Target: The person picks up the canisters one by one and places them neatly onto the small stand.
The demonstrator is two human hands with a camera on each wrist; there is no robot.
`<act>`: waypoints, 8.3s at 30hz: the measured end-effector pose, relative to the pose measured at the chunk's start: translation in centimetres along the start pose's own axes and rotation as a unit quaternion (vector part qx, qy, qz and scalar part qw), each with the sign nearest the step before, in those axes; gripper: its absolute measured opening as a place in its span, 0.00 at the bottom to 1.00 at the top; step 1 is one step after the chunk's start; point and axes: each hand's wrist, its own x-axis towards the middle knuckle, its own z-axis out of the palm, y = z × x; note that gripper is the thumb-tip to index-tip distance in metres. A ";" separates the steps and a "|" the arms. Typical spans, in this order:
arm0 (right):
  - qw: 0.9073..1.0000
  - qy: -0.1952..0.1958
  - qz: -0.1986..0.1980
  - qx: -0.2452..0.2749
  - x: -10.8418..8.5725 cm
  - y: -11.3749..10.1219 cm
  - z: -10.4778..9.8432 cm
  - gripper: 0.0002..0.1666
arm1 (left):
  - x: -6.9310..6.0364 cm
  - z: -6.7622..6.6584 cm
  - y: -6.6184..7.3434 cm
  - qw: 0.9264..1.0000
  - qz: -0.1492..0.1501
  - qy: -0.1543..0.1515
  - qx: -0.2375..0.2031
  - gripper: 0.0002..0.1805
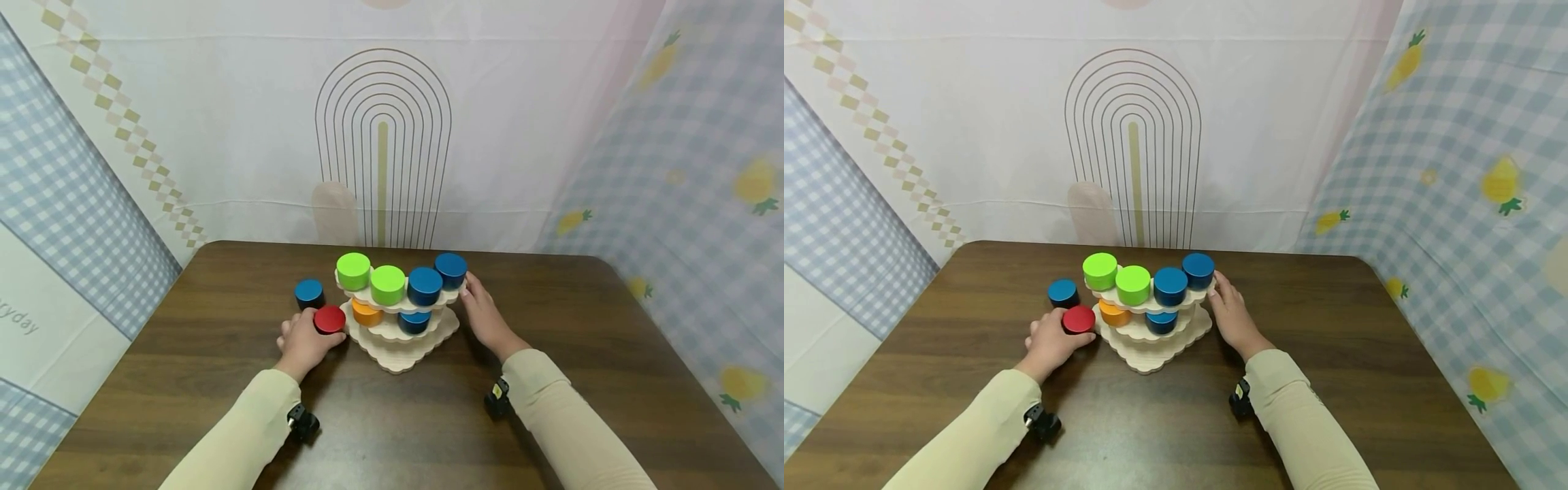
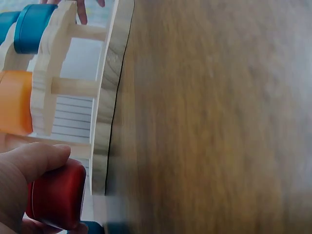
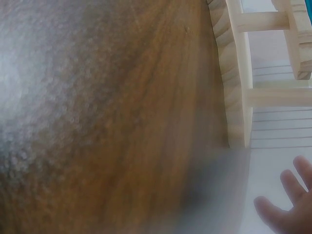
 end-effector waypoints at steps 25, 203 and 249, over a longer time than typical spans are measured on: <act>1.000 0.003 -0.003 -0.003 0.0 0.1 -0.1 0.32 | 0.2 1.9 1.6 1.000 0.023 -0.009 -0.002 0.36; 1.000 0.003 -0.013 0.001 0.3 0.6 0.0 0.32 | 0.3 -2.4 -0.2 0.992 0.100 -0.035 -0.073 0.38; 1.000 0.008 -0.003 0.002 0.3 0.7 0.1 0.32 | -5.0 2.9 2.7 0.984 0.138 -0.104 -0.038 0.37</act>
